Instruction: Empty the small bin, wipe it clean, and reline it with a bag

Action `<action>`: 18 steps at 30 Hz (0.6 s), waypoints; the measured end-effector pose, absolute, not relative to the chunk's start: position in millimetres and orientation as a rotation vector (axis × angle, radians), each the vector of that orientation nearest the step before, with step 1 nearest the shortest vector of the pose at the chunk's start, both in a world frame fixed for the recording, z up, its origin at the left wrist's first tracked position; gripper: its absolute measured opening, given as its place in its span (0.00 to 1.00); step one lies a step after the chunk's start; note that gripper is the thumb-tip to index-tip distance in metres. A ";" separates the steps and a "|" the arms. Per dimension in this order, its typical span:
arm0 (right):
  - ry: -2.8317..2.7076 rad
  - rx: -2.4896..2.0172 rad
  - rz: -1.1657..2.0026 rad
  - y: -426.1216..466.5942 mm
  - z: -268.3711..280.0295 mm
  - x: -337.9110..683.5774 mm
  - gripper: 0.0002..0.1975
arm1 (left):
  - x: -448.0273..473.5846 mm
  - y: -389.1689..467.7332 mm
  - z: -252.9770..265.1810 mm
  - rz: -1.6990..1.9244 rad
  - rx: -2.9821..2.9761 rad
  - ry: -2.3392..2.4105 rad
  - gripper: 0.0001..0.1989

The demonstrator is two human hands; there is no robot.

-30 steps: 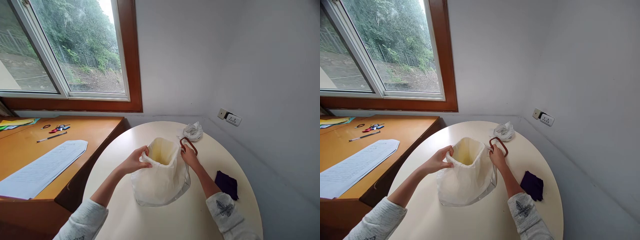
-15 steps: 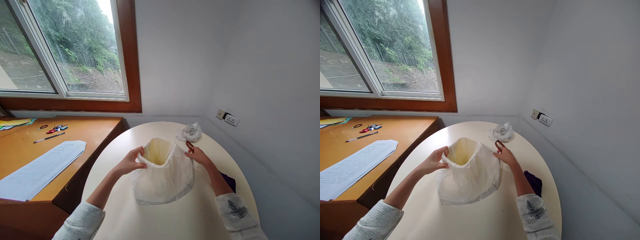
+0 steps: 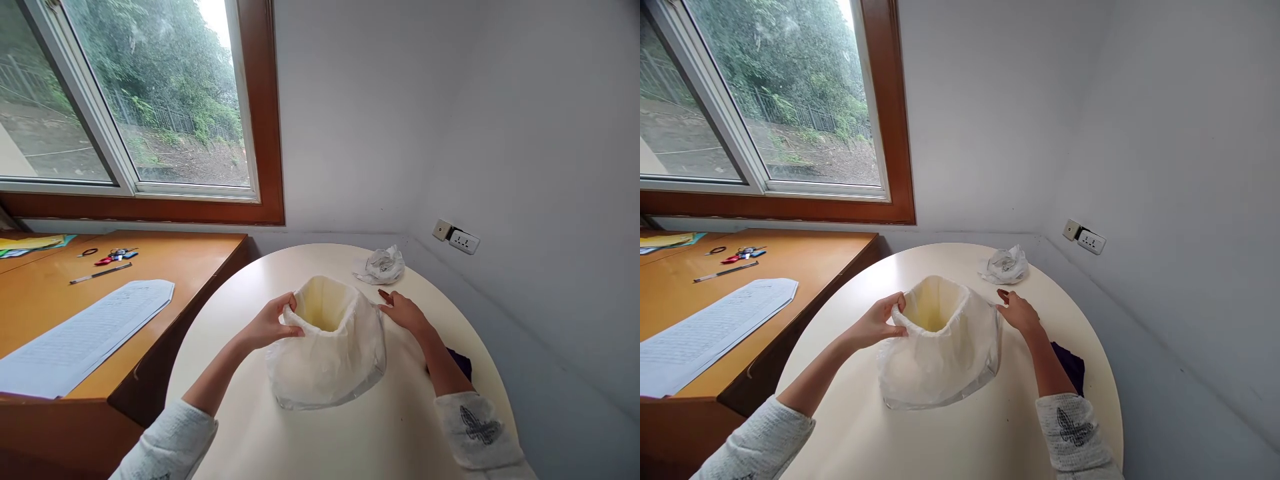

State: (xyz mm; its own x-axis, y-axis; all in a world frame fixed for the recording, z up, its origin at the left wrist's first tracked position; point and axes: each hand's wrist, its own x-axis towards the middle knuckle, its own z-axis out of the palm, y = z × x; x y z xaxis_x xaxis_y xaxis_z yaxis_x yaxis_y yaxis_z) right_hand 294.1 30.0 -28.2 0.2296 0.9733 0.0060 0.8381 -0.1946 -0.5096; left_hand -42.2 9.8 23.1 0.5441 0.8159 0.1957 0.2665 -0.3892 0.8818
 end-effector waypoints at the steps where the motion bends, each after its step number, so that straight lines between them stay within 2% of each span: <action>1: -1.673 -2.102 0.449 28.5 -25.2 292.5 0.12 | -41.4 9.7 22.5 0.811 1.926 0.879 0.19; 9: -1.717 -2.032 0.435 14.7 -0.9 275.5 0.17 | -40.2 7.1 17.7 0.825 1.946 0.888 0.19; 15: -1.759 -1.916 0.391 3.8 20.6 264.0 0.16 | -42.0 1.4 16.8 0.807 1.879 0.813 0.30; 18: -1.740 -1.814 0.362 -6.1 35.5 253.7 0.16 | -41.0 0.5 16.4 0.820 1.860 0.838 0.29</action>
